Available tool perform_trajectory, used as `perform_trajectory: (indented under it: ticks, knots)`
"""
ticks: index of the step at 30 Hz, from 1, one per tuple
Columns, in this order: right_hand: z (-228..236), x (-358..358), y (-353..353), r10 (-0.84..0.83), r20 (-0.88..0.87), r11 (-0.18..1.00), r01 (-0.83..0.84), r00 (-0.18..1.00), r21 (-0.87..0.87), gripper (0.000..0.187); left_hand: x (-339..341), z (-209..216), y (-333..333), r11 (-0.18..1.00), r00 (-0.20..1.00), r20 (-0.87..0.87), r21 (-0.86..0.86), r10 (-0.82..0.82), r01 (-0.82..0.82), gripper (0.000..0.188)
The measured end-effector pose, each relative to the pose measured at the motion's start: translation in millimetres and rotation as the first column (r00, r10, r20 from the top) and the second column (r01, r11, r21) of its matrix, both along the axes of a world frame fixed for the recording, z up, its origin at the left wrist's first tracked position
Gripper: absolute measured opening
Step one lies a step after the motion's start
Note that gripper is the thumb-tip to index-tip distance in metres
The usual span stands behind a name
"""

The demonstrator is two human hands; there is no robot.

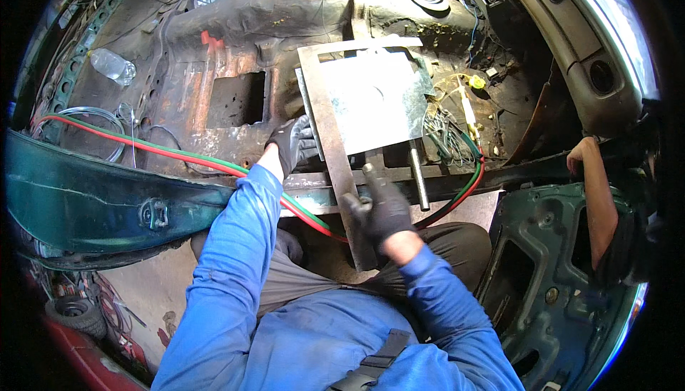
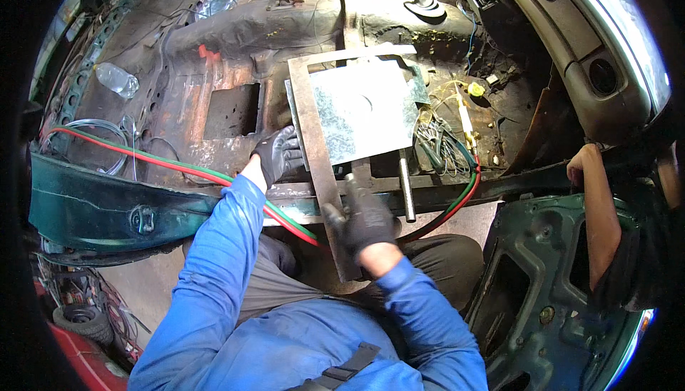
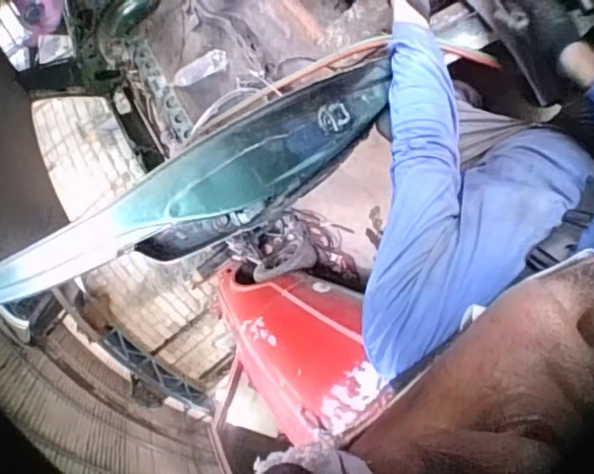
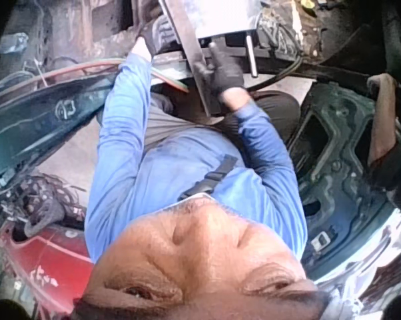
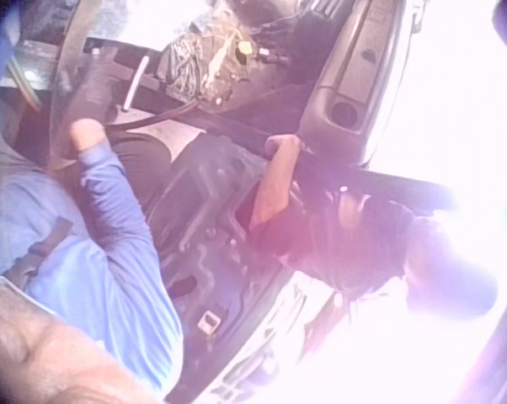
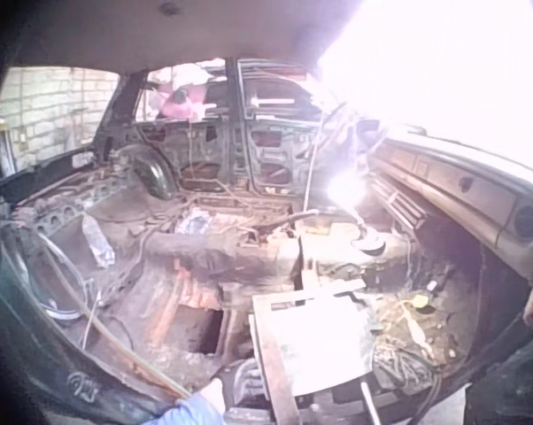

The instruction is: The person positions a metal sheet inside a car interior, marks it with a marker, and cuts it using tin snips. The person then places the cut piece onto the car floor.

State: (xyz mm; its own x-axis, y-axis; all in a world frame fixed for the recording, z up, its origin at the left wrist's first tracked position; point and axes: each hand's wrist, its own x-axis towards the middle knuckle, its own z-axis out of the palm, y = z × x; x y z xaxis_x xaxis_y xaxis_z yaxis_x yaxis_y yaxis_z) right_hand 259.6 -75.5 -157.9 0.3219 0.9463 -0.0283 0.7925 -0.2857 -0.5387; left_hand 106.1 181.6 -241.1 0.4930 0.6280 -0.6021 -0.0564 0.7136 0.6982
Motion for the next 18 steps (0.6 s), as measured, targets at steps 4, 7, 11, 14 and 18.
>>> perform_trajectory:
  ticks: [4,7,11,14,18]
  knots:
    - [-13,-34,18,-0.001,0.154,0.933,0.056,0.988,-0.355,0.097,-3,-4,-16,1.000,0.995,0.104,-0.012,0.001,0.000,0.046]
    - [-23,-34,17,-0.090,0.039,0.931,0.098,0.995,-0.353,0.106,-3,-12,-17,0.999,0.997,0.082,0.040,0.017,-0.020,0.047]
    - [-20,-24,11,-0.202,-0.047,0.957,0.187,0.978,-0.223,0.096,3,-1,-19,1.000,1.000,0.028,0.017,0.007,-0.007,0.055]
    - [21,-8,2,-0.210,-0.056,0.964,0.198,0.976,-0.179,0.092,0,6,-22,0.999,0.998,0.054,-0.021,0.035,-0.034,0.061]
    - [45,31,-27,-0.115,-0.013,0.987,0.115,0.993,0.108,0.086,6,8,-26,0.999,0.999,0.019,0.005,0.033,-0.033,0.055]
